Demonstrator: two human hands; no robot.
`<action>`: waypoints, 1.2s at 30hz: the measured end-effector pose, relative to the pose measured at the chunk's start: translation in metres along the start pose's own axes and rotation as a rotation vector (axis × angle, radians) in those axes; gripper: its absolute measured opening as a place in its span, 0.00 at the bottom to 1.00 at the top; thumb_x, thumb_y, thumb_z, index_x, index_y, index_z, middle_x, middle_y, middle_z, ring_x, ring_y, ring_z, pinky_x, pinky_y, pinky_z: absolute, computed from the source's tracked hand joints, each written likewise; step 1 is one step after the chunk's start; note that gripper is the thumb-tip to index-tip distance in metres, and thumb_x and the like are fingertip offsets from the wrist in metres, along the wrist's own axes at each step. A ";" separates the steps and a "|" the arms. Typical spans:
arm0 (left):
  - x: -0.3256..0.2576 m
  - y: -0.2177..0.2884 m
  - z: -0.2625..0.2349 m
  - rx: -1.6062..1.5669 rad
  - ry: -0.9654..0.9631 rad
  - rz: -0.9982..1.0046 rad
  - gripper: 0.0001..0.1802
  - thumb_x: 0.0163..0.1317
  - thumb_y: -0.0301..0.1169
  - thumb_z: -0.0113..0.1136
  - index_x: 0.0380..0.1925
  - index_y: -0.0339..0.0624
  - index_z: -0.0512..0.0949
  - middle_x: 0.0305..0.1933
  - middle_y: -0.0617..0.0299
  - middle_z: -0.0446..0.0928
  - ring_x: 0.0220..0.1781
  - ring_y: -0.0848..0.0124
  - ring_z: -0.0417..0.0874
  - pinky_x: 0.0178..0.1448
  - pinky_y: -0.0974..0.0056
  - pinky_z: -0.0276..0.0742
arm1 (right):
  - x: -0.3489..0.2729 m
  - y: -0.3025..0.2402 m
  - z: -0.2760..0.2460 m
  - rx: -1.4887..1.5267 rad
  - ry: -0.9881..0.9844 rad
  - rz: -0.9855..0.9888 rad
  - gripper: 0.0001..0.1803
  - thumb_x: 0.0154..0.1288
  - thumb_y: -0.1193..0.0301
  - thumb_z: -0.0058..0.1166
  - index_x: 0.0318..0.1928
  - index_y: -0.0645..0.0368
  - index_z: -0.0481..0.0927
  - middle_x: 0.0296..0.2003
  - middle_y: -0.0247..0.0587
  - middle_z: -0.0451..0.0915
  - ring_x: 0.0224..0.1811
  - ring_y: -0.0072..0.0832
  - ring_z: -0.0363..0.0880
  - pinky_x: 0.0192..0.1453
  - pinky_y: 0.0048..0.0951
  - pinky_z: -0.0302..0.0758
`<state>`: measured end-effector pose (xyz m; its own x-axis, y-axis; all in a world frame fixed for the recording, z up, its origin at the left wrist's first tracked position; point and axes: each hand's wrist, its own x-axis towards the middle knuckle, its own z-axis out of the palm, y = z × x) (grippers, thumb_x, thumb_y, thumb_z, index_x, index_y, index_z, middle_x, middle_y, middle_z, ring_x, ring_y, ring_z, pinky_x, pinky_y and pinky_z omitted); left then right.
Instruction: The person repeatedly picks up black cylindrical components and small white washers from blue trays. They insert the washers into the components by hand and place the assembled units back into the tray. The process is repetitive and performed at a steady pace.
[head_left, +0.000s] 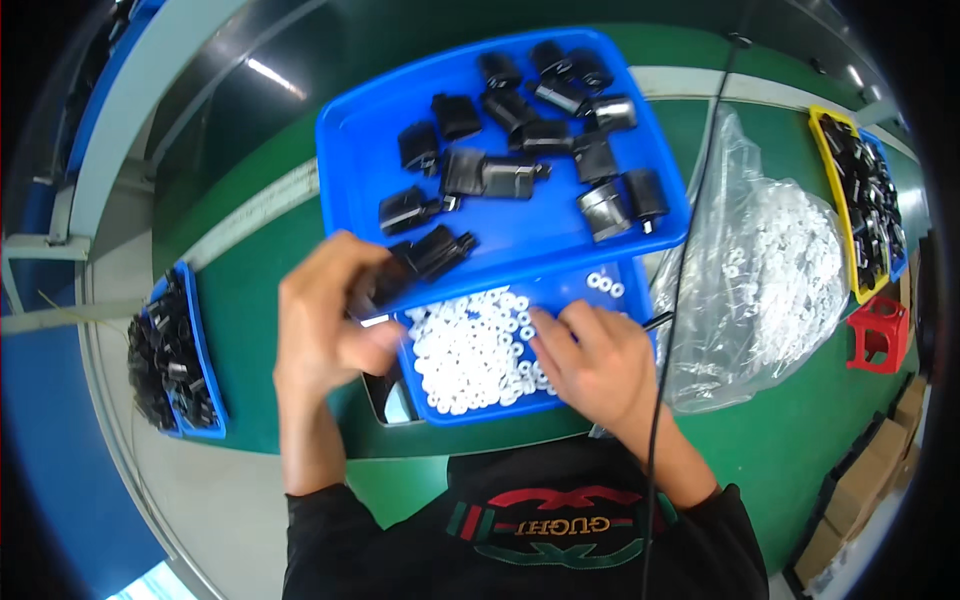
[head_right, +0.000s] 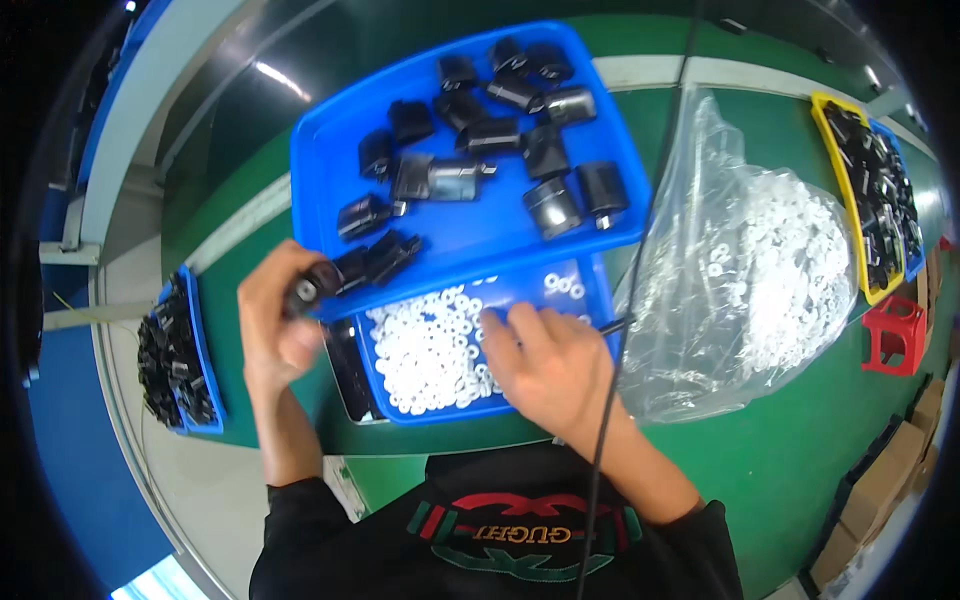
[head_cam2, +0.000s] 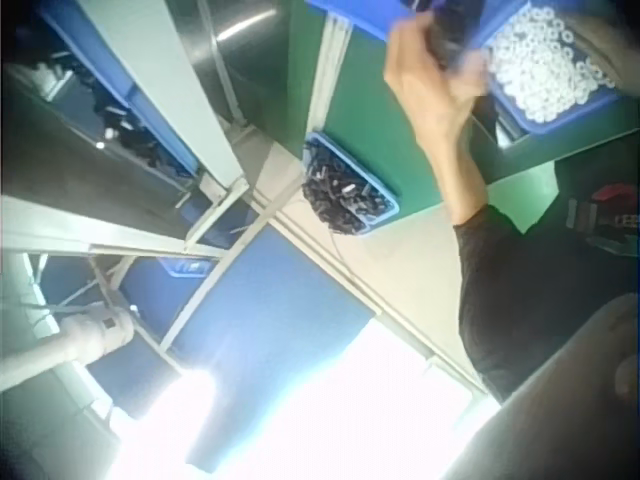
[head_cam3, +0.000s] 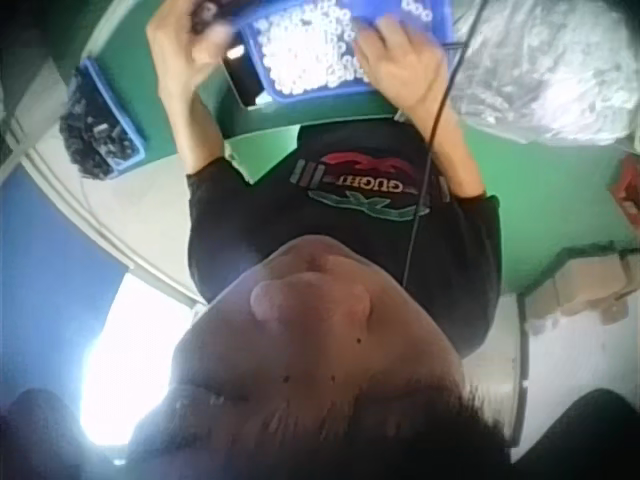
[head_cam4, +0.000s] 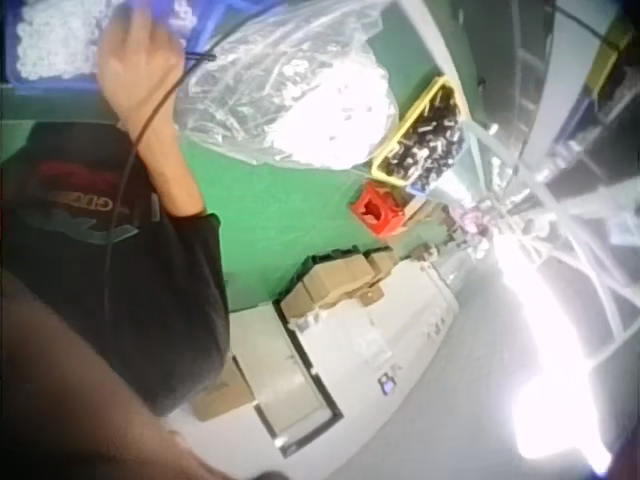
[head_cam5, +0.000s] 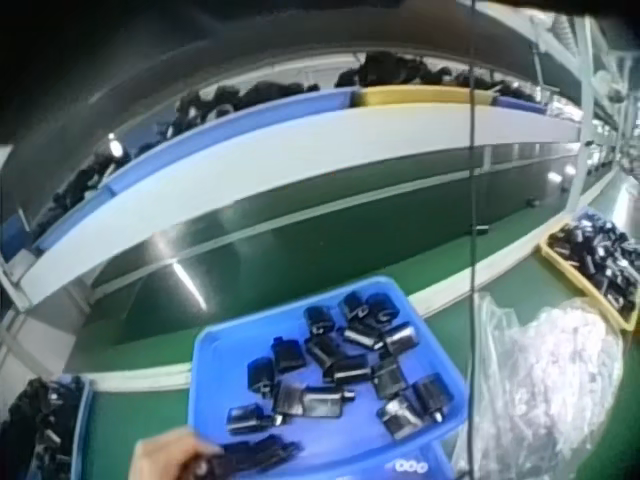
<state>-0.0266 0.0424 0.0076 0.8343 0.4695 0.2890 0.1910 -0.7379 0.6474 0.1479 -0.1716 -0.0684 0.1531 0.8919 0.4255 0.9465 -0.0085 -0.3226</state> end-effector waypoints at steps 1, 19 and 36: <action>0.010 -0.008 -0.008 0.025 0.026 -0.016 0.27 0.58 0.51 0.64 0.38 0.35 0.78 0.27 0.57 0.72 0.27 0.65 0.74 0.32 0.63 0.69 | 0.000 0.000 -0.001 0.002 0.001 -0.014 0.15 0.50 0.72 0.59 0.42 0.56 0.83 0.28 0.34 0.69 0.25 0.26 0.75 0.24 0.28 0.72; 0.210 -0.186 -0.029 0.695 -0.262 -0.501 0.41 0.59 0.59 0.59 0.61 0.36 0.73 0.60 0.38 0.75 0.61 0.45 0.77 0.65 0.50 0.72 | -0.004 0.001 -0.008 0.064 -0.036 -0.071 0.06 0.50 0.70 0.58 0.32 0.50 0.78 0.28 0.32 0.71 0.29 0.27 0.79 0.31 0.30 0.76; 0.113 -0.061 0.011 0.343 -0.259 -0.258 0.31 0.55 0.42 0.72 0.57 0.40 0.76 0.47 0.47 0.78 0.46 0.58 0.83 0.53 0.58 0.78 | -0.003 0.001 -0.007 0.128 -0.038 -0.051 0.11 0.48 0.72 0.65 0.36 0.53 0.83 0.33 0.30 0.78 0.28 0.28 0.80 0.32 0.30 0.75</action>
<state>0.0615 0.1352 -0.0075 0.8304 0.5536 -0.0630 0.5304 -0.7510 0.3933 0.1500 -0.1779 -0.0637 0.0928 0.9060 0.4129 0.9086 0.0925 -0.4074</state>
